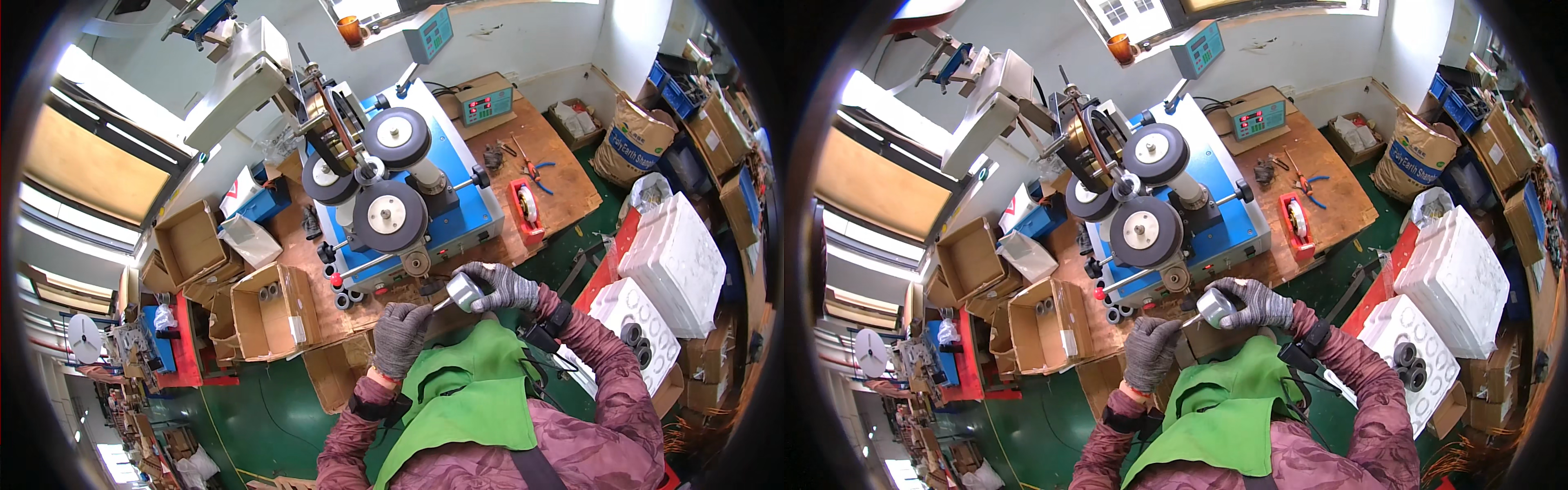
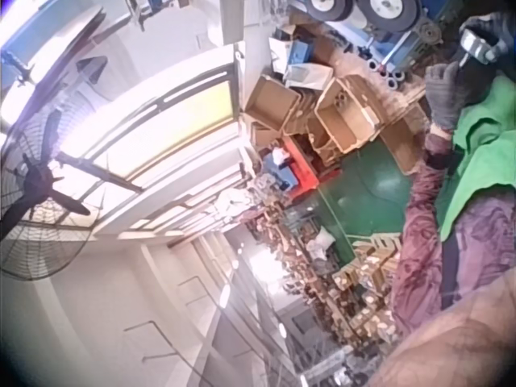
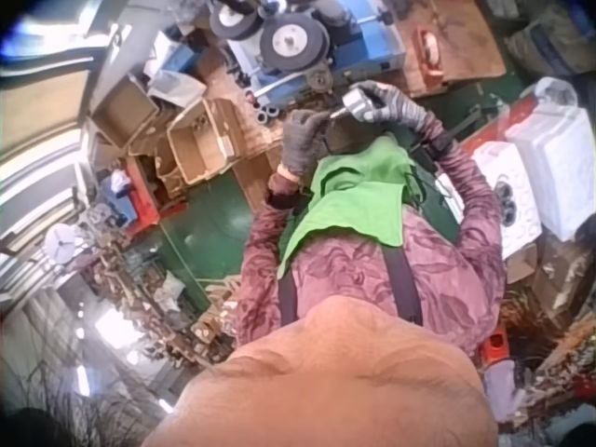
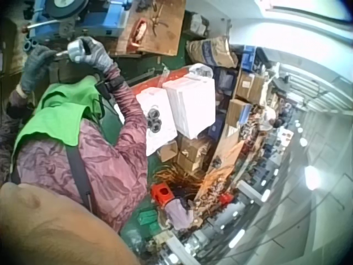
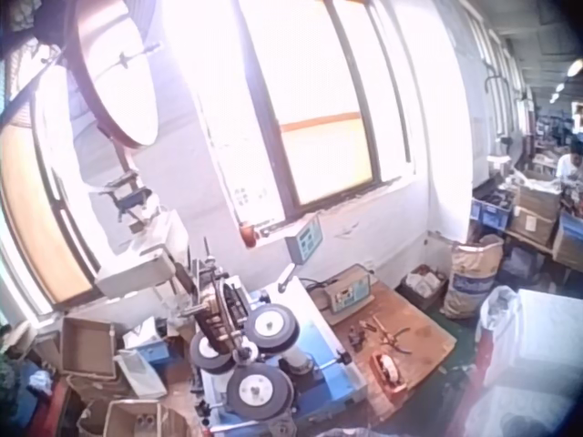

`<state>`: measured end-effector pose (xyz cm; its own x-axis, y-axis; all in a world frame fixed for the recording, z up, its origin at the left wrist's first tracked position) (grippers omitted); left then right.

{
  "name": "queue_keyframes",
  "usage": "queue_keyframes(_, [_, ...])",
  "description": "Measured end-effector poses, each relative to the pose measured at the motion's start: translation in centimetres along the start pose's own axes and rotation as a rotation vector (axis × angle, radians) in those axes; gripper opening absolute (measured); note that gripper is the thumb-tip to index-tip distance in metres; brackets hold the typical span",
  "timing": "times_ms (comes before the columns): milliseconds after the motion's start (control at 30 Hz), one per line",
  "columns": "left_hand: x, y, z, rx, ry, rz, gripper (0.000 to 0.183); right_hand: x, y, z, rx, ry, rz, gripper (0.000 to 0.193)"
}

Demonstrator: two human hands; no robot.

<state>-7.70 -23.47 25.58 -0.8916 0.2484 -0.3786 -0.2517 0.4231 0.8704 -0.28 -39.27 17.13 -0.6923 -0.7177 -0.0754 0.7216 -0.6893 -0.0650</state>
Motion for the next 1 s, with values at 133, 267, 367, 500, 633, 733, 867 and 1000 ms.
queue_keyframes(133, [-0.7,1.3,-1.5,-0.172,-0.139,0.016,0.022,-0.2,-0.7,0.4,0.024,-0.032,0.056,0.072])
queue_keyframes(267, [-1.4,2.1,-2.7,-0.245,-0.314,0.018,0.023,0.0,-1.9,-0.1,0.015,-0.053,0.15,0.07])
queue_keyframes(367, [-2.1,2.6,-3.2,-0.246,-0.391,0.038,0.024,0.2,-2.9,0.1,0.007,-0.055,0.207,0.068])
queue_keyframes(500, [-3.3,2.3,-3.1,-0.177,-0.431,0.065,0.024,0.6,-4.2,-0.2,-0.039,-0.122,0.279,0.068])
queue_keyframes(633, [-4.1,1.7,-3.2,-0.125,-0.452,0.092,0.023,1.1,-5.5,-0.1,-0.189,-0.218,0.316,0.068])
queue_keyframes(733, [-5.5,1.7,-2.3,-0.066,-0.406,0.098,0.022,1.8,-6.2,-1.5,-0.402,-0.293,0.307,0.067])
queue_keyframes(867, [-6.1,2.3,2.4,0.422,0.019,0.101,0.028,2.4,-6.3,-3.4,-0.633,-0.296,0.275,0.067])
queue_keyframes(1000, [-1.5,-1.5,4.2,0.753,0.139,0.404,0.05,2.2,-6.3,-3.4,-0.661,-0.301,0.276,0.069])
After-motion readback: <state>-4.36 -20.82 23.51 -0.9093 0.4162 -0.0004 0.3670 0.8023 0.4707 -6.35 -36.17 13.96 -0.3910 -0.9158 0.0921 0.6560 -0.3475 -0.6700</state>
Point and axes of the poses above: each hand's wrist, its own x-axis away from the middle knuckle, its own y-axis out of the back of the hand, z = x × y, the point moved 8 cm from there along -x, towards the middle knuckle, and after that the axes turned 12 degrees about -x, right-handed, at the moved point
